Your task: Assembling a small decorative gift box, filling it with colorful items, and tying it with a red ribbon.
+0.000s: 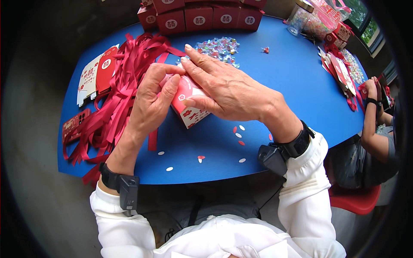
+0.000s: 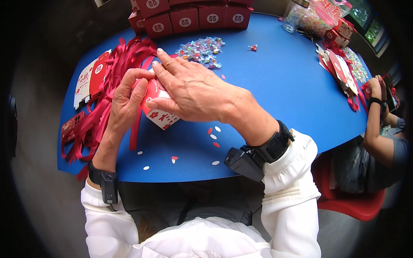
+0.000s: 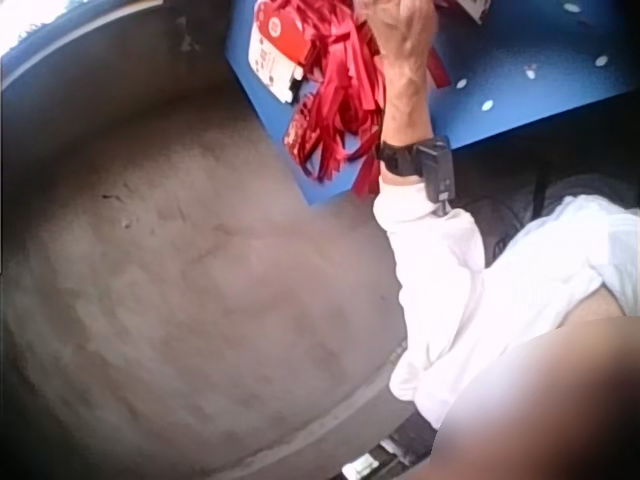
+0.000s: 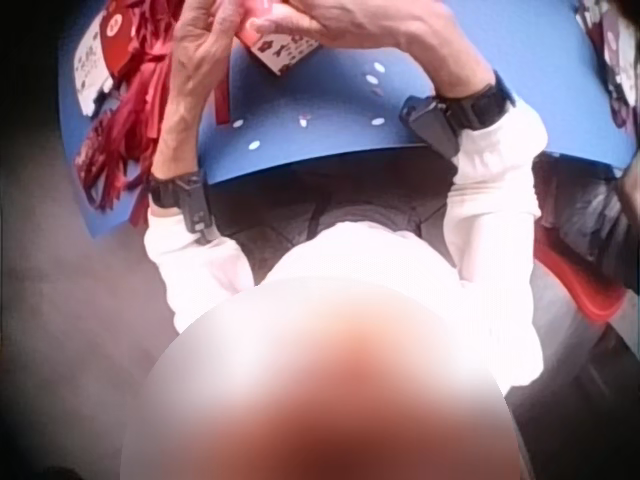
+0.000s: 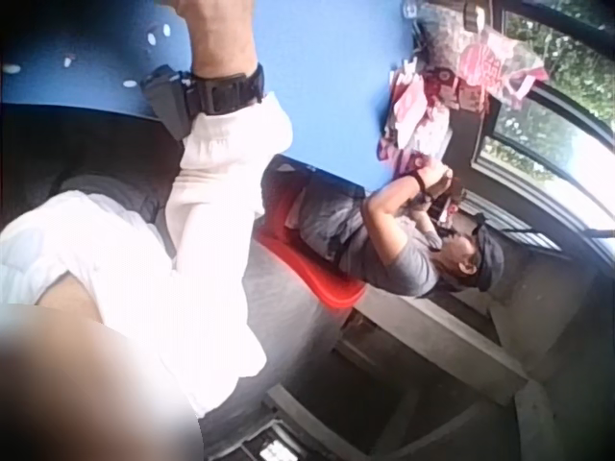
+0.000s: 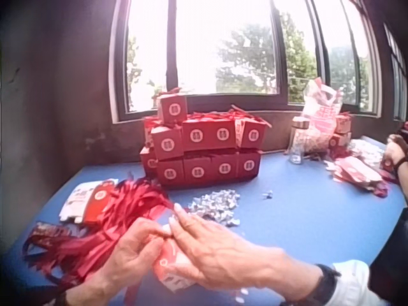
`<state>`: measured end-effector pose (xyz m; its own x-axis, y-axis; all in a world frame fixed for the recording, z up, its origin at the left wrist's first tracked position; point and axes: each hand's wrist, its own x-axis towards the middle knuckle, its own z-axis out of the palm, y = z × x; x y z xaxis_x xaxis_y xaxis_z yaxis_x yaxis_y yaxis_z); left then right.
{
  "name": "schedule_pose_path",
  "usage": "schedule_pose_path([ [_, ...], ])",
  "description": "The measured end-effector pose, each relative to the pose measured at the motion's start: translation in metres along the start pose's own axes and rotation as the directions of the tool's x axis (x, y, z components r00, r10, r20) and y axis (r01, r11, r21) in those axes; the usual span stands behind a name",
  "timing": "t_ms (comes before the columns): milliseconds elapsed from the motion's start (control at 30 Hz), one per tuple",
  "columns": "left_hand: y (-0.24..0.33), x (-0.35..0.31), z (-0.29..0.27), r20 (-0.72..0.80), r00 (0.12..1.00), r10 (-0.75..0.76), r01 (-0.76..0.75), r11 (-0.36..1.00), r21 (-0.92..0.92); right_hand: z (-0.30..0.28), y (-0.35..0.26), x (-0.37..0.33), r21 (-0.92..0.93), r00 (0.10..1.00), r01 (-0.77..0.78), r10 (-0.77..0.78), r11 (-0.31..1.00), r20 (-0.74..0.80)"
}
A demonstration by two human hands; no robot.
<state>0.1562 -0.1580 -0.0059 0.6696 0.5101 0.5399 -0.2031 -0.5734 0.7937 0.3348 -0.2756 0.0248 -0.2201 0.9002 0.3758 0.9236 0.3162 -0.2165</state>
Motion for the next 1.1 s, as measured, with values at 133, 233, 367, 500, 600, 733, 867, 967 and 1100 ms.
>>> schedule_pose_path([
  [133, 0.002, -0.001, -0.001, 0.072, 0.997, 0.003, -0.002, 1.0, -0.016, 0.004, 0.002, 0.001, 0.088, 0.999, 0.036, -0.032, 0.995, -0.044],
  [233, 0.002, 0.002, -0.009, 0.101, 0.994, -0.033, 0.033, 0.999, 0.002, 0.003, 0.001, 0.003, 0.237, 0.998, 0.055, -0.046, 0.97, -0.041],
  [367, 0.009, -0.001, -0.004, 0.039, 0.975, -0.217, 0.219, 0.944, -0.248, 0.001, -0.013, 0.005, 0.161, 0.999, 0.045, -0.041, 0.986, -0.027],
  [500, 0.006, -0.004, -0.017, 0.098, 0.97, -0.223, 0.242, 0.931, -0.274, 0.001, -0.031, 0.009, 0.052, 0.999, -0.03, 0.029, 0.998, 0.014],
  [600, 0.004, -0.006, -0.023, 0.106, 0.967, -0.233, 0.253, 0.929, -0.269, -0.001, -0.034, 0.011, -0.024, 0.999, -0.038, 0.038, 0.999, 0.016],
  [733, 0.0, 0.006, -0.044, -0.079, 0.973, -0.218, 0.21, 0.973, -0.094, -0.002, -0.034, 0.007, -0.084, 1.0, -0.027, 0.027, 0.996, -0.012],
  [867, -0.024, -0.003, -0.097, -0.332, 0.933, 0.135, 0.254, 0.407, 0.878, -0.003, -0.042, 0.009, -0.061, 0.999, -0.018, 0.016, 0.998, -0.043],
  [967, -0.039, -0.01, -0.101, -0.433, 0.899, 0.057, 0.409, 0.239, 0.881, -0.005, -0.039, 0.006, -0.028, 0.999, -0.037, 0.036, 0.999, -0.036],
  [1100, -0.043, -0.008, -0.104, -0.493, 0.87, 0.016, 0.482, 0.185, 0.856, -0.008, -0.037, 0.002, 0.008, 0.998, -0.045, 0.046, 0.999, -0.041],
])
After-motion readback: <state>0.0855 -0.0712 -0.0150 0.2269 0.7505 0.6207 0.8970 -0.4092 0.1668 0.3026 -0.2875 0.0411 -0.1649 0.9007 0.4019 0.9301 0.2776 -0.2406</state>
